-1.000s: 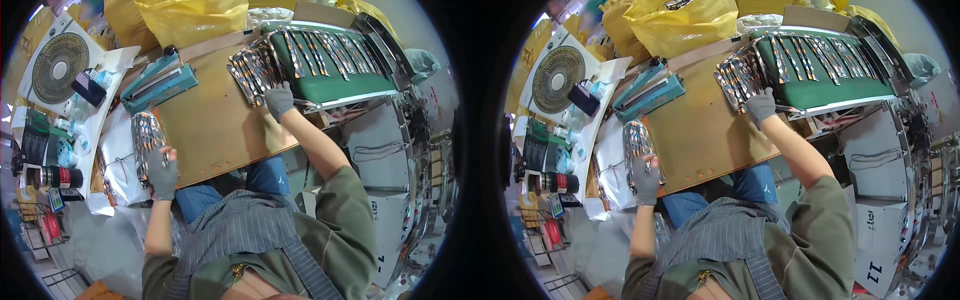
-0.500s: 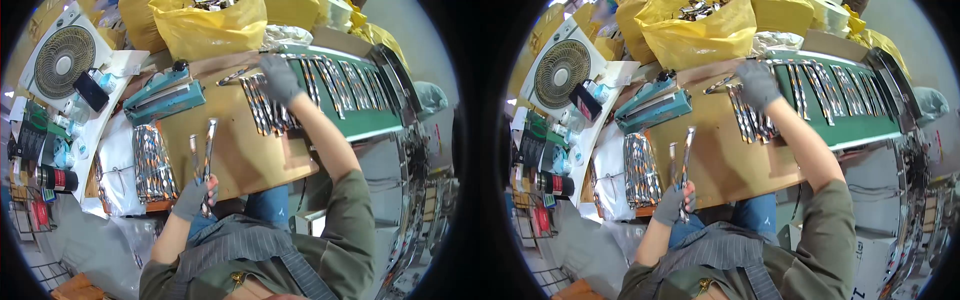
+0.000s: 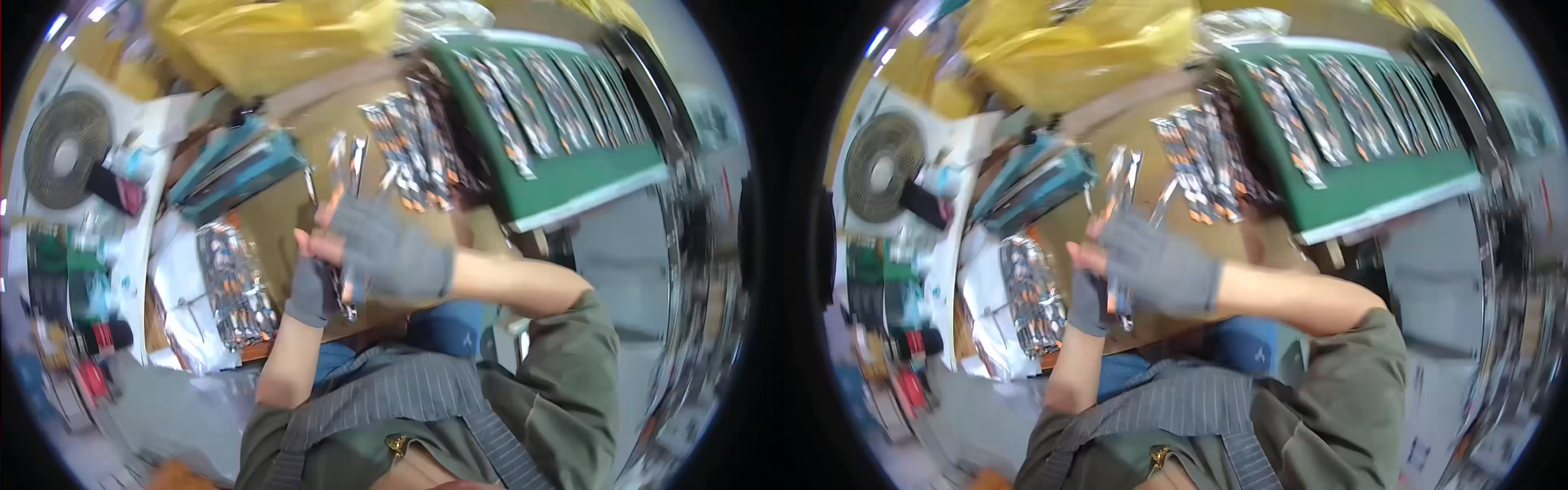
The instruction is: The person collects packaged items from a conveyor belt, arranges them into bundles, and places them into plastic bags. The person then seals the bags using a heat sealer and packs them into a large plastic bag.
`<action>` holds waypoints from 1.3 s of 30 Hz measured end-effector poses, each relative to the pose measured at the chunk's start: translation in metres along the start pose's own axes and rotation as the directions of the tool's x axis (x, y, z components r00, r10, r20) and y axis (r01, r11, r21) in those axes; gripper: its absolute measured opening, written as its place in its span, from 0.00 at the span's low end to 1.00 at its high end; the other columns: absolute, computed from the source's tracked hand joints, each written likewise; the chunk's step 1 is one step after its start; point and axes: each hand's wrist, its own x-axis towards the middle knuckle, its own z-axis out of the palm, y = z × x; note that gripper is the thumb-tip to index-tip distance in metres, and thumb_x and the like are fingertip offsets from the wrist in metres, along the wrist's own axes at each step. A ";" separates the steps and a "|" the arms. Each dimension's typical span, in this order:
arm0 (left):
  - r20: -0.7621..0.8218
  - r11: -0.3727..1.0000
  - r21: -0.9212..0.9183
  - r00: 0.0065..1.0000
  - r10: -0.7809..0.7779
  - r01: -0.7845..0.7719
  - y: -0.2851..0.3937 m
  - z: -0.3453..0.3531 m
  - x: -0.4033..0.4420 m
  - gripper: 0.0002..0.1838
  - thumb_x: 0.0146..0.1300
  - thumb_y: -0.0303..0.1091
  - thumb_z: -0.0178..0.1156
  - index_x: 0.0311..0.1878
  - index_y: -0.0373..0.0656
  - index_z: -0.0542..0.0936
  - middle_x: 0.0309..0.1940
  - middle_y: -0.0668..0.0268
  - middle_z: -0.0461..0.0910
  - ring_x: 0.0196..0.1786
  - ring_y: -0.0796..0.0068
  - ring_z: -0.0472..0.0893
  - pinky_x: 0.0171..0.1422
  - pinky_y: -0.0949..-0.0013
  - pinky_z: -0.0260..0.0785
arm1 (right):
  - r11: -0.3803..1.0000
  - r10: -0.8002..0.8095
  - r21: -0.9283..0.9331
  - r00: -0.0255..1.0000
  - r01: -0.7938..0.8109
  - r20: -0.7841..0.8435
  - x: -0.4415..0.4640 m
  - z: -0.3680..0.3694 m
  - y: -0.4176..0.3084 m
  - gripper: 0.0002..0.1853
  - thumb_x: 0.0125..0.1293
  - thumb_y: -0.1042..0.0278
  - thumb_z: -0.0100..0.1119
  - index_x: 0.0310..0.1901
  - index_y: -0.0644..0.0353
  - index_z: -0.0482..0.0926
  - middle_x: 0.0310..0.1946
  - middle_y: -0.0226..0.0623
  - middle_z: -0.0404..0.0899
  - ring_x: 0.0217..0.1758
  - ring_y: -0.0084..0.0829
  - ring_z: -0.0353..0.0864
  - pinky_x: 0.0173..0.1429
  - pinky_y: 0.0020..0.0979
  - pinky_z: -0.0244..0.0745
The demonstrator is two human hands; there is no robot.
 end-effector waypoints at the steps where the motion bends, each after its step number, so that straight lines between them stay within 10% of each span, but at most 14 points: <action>1: -0.173 0.990 0.139 0.983 0.064 -0.039 -0.015 0.010 0.006 0.50 0.56 0.78 0.43 0.64 0.39 0.67 0.60 0.53 0.72 0.50 0.65 0.80 0.52 0.68 0.75 | 0.997 0.022 -0.069 1.000 -0.022 0.001 -0.039 0.019 -0.021 0.38 0.51 0.59 0.67 0.64 0.63 0.68 0.59 0.55 0.69 0.61 0.54 0.71 0.65 0.47 0.64; 2: -0.021 0.982 0.183 0.998 0.059 -0.054 -0.029 0.005 0.000 0.41 0.63 0.72 0.42 0.58 0.40 0.72 0.54 0.54 0.76 0.57 0.62 0.75 0.66 0.59 0.67 | 0.979 0.198 -0.045 0.978 -0.201 -0.066 -0.060 0.005 -0.042 0.36 0.53 0.60 0.66 0.64 0.63 0.68 0.59 0.55 0.70 0.60 0.54 0.71 0.65 0.47 0.65; 3: -0.266 0.964 0.256 0.953 0.144 -0.074 -0.047 0.063 -0.014 0.35 0.64 0.60 0.54 0.60 0.37 0.69 0.46 0.61 0.77 0.48 0.67 0.79 0.50 0.66 0.75 | 0.930 0.363 -0.009 0.922 -0.368 -0.132 -0.077 -0.015 -0.064 0.35 0.55 0.60 0.65 0.64 0.63 0.67 0.58 0.55 0.70 0.60 0.54 0.72 0.65 0.46 0.65; 4: 0.051 0.989 0.130 0.995 -0.081 0.074 -0.047 0.018 -0.018 0.27 0.62 0.49 0.60 0.54 0.35 0.73 0.29 0.67 0.75 0.28 0.74 0.74 0.29 0.72 0.68 | 0.862 0.501 0.035 0.842 -0.505 -0.201 -0.095 -0.031 -0.077 0.34 0.57 0.61 0.64 0.64 0.63 0.67 0.57 0.54 0.71 0.59 0.53 0.72 0.64 0.45 0.65; 5: 0.022 0.948 0.290 0.990 -0.142 0.129 -0.049 0.033 -0.020 0.24 0.59 0.46 0.63 0.49 0.35 0.75 0.19 0.71 0.67 0.18 0.79 0.63 0.21 0.74 0.54 | 0.758 0.647 0.147 0.706 -0.635 -0.288 -0.122 -0.038 -0.085 0.31 0.58 0.61 0.63 0.63 0.63 0.68 0.56 0.53 0.72 0.59 0.52 0.73 0.64 0.44 0.66; 9: -0.297 0.917 0.376 0.955 -0.019 0.135 -0.084 0.041 -0.034 0.15 0.65 0.42 0.60 0.46 0.42 0.74 0.29 0.66 0.75 0.26 0.73 0.72 0.30 0.71 0.66 | 0.083 0.986 0.537 -0.010 -0.839 -0.167 -0.287 -0.026 -0.071 0.21 0.63 0.64 0.59 0.56 0.62 0.74 0.56 0.45 0.74 0.58 0.43 0.75 0.61 0.38 0.68; 10: -0.429 0.889 0.426 0.903 0.034 0.169 -0.090 0.048 -0.031 0.14 0.65 0.43 0.60 0.46 0.44 0.73 0.33 0.65 0.76 0.30 0.71 0.74 0.34 0.68 0.69 | -0.054 0.968 0.723 -0.214 -0.689 -0.133 -0.355 0.010 -0.049 0.18 0.61 0.63 0.60 0.52 0.58 0.78 0.55 0.45 0.74 0.55 0.43 0.76 0.59 0.40 0.70; 12: -0.614 0.852 0.465 0.781 0.114 0.241 -0.092 0.042 -0.027 0.13 0.65 0.43 0.60 0.46 0.48 0.73 0.39 0.65 0.77 0.35 0.67 0.77 0.42 0.61 0.75 | -0.235 0.944 0.283 -0.287 -0.930 -0.162 -0.468 0.052 -0.014 0.22 0.62 0.57 0.58 0.56 0.57 0.76 0.63 0.47 0.67 0.62 0.45 0.71 0.63 0.41 0.68; 17: -0.711 0.850 0.426 0.695 0.103 0.310 -0.101 0.027 -0.016 0.08 0.69 0.42 0.56 0.42 0.50 0.75 0.16 0.77 0.62 0.17 0.83 0.63 0.21 0.77 0.55 | -0.660 0.709 -0.113 -0.665 -0.743 0.234 -0.569 0.067 0.056 0.28 0.63 0.49 0.52 0.63 0.52 0.70 0.75 0.46 0.46 0.76 0.47 0.50 0.74 0.45 0.54; 23: -0.838 0.851 0.401 0.512 0.190 0.340 -0.102 0.034 -0.004 0.09 0.71 0.44 0.53 0.40 0.51 0.76 0.14 0.78 0.60 0.14 0.84 0.60 0.18 0.76 0.53 | -0.733 0.588 -0.167 -0.738 -0.659 0.332 -0.641 0.114 0.125 0.30 0.63 0.56 0.51 0.66 0.56 0.68 0.74 0.48 0.49 0.76 0.49 0.51 0.75 0.45 0.51; 30: -0.857 0.830 0.429 0.452 0.249 0.356 -0.107 0.020 0.000 0.10 0.71 0.45 0.53 0.40 0.51 0.74 0.15 0.78 0.59 0.16 0.83 0.61 0.21 0.74 0.56 | -0.372 0.674 -0.623 -0.662 -0.688 0.328 -0.661 0.162 0.134 0.26 0.56 0.57 0.59 0.56 0.60 0.77 0.56 0.49 0.76 0.61 0.46 0.74 0.60 0.40 0.72; 35: -0.817 0.774 0.501 0.506 0.276 0.387 -0.125 0.033 -0.005 0.10 0.69 0.45 0.55 0.38 0.49 0.74 0.17 0.77 0.60 0.18 0.81 0.62 0.23 0.73 0.56 | -0.674 0.706 0.115 -0.682 -0.730 -0.192 -0.636 0.175 0.055 0.18 0.60 0.64 0.56 0.51 0.62 0.74 0.43 0.44 0.79 0.48 0.40 0.79 0.53 0.36 0.72; 38: -0.749 0.702 0.602 0.574 0.332 0.380 -0.137 0.055 -0.021 0.09 0.67 0.41 0.59 0.41 0.45 0.74 0.19 0.72 0.67 0.19 0.80 0.66 0.24 0.75 0.59 | -0.489 0.520 0.857 -0.843 -0.160 0.139 -0.563 0.122 0.008 0.14 0.64 0.64 0.53 0.48 0.60 0.72 0.35 0.35 0.74 0.39 0.28 0.75 0.43 0.29 0.72; 39: -0.719 0.659 0.651 0.584 0.377 0.377 -0.144 0.065 -0.022 0.09 0.66 0.40 0.59 0.41 0.45 0.75 0.20 0.71 0.69 0.19 0.79 0.68 0.24 0.75 0.60 | -0.336 0.531 0.925 -0.847 -0.177 0.031 -0.573 0.133 -0.021 0.14 0.66 0.61 0.52 0.50 0.58 0.71 0.34 0.33 0.73 0.35 0.24 0.73 0.38 0.26 0.70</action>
